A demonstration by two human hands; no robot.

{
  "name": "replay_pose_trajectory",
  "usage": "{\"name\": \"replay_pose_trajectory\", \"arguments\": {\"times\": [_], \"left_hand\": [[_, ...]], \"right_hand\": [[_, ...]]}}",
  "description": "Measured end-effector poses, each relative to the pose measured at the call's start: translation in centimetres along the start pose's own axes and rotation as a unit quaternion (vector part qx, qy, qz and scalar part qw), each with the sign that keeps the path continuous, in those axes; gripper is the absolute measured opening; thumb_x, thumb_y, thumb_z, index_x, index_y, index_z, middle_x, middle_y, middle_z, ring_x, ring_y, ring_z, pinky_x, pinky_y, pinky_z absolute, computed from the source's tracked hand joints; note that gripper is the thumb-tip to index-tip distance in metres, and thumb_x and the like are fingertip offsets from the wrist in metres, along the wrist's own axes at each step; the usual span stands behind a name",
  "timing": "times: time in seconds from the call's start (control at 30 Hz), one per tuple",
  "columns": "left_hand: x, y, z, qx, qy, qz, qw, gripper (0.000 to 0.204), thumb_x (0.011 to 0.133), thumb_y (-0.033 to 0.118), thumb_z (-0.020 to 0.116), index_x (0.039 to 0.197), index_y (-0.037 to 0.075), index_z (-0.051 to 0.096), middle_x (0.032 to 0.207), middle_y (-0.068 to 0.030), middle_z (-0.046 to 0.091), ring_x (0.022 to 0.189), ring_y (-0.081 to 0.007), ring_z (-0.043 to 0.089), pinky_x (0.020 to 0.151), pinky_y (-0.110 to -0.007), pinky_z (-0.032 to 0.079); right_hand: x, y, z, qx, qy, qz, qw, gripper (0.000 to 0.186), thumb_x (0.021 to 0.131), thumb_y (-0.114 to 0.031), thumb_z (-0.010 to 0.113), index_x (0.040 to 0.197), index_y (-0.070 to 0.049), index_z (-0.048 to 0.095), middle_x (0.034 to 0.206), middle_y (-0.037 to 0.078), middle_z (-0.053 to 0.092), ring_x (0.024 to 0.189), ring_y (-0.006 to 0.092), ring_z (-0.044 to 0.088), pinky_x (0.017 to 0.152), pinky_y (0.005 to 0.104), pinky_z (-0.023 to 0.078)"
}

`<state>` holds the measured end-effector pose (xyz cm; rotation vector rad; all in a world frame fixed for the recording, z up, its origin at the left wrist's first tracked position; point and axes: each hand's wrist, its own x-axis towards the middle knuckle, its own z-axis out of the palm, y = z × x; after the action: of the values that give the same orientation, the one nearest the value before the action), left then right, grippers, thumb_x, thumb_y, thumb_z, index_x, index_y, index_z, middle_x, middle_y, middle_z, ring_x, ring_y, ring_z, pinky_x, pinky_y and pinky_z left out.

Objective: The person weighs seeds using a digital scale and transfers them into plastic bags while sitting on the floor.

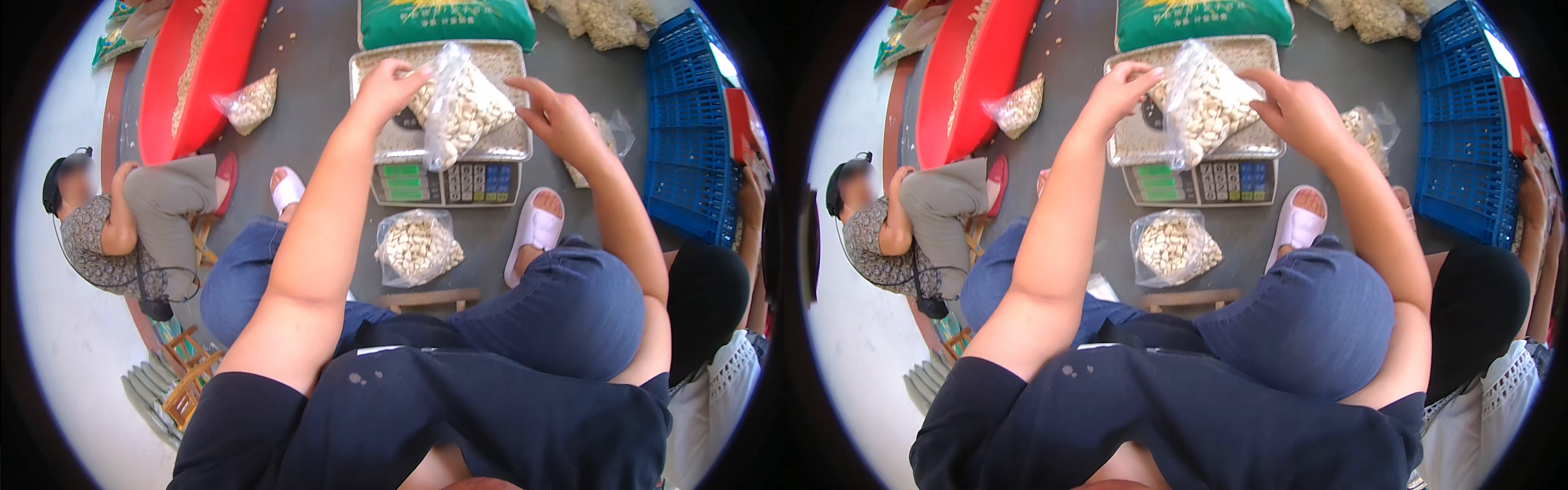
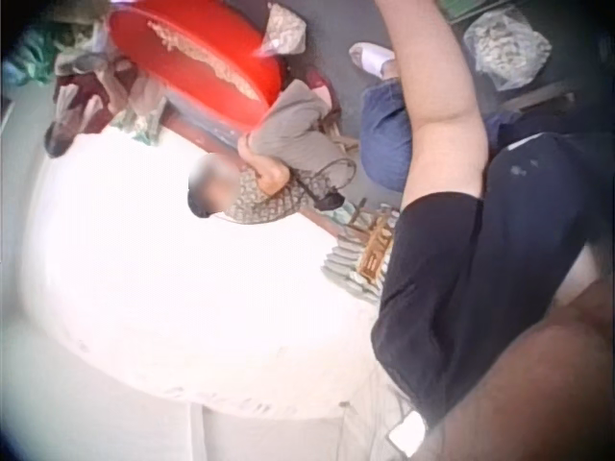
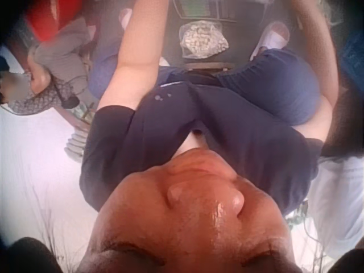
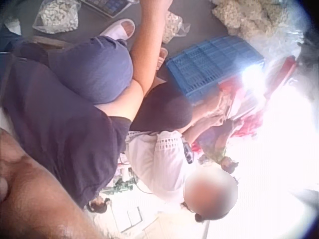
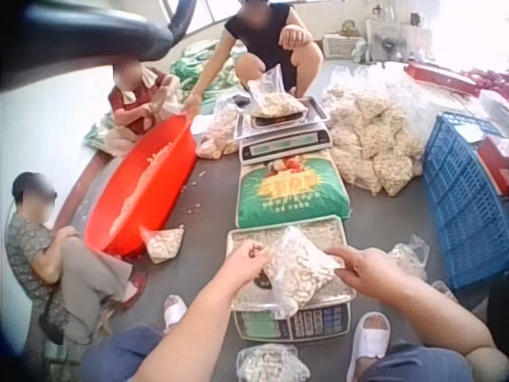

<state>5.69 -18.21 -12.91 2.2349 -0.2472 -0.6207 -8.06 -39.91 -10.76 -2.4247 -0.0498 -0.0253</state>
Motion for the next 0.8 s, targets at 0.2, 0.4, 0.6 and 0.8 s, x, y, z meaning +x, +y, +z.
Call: {"name": "replay_pose_trajectory", "arguments": {"times": [0.2,0.4,0.6,0.8], "left_hand": [[1.6,-1.0,3.4,0.080,-0.011,0.028,0.996,0.037,0.069,0.030,0.063,0.093,0.003,0.056,0.086,-0.0132,0.060,0.082,-0.0207,0.058,0.070,-0.034,0.045],[1.5,-2.9,2.4,-0.224,-0.046,0.004,0.974,0.006,0.077,0.009,0.055,0.078,0.004,0.057,0.063,0.0007,0.053,0.053,-0.0070,0.046,0.046,-0.021,0.035],[1.2,-3.2,0.6,-0.418,-0.071,-0.049,0.905,0.017,0.076,0.021,0.063,0.075,0.005,0.057,0.061,0.0003,0.053,0.049,-0.0060,0.046,0.044,-0.019,0.036],[1.1,-2.4,-2.6,-0.376,0.084,0.041,0.922,0.019,0.078,0.022,0.060,0.074,0.003,0.057,0.060,0.0018,0.053,0.047,-0.0043,0.041,0.044,-0.017,0.035]], "right_hand": [[5.4,-2.5,5.6,-0.122,-0.113,-0.026,0.986,0.067,0.073,-0.012,0.055,0.127,-0.037,0.024,0.058,0.013,0.052,0.055,0.0281,0.054,0.052,0.0391,0.042],[7.2,-0.1,9.5,-0.087,0.005,-0.106,0.990,0.050,0.074,-0.016,0.056,0.118,-0.031,0.037,0.071,0.006,0.058,0.064,0.0234,0.058,0.054,0.0354,0.045],[8.8,2.2,9.6,-0.075,0.128,-0.156,0.977,0.018,0.070,-0.014,0.057,0.088,-0.018,0.056,0.073,0.005,0.058,0.067,0.0244,0.056,0.055,0.0330,0.045],[10.1,3.5,3.7,0.125,0.290,-0.133,0.939,0.009,0.071,-0.002,0.057,0.079,-0.006,0.058,0.071,0.006,0.056,0.063,0.0191,0.055,0.055,0.0235,0.043]]}}
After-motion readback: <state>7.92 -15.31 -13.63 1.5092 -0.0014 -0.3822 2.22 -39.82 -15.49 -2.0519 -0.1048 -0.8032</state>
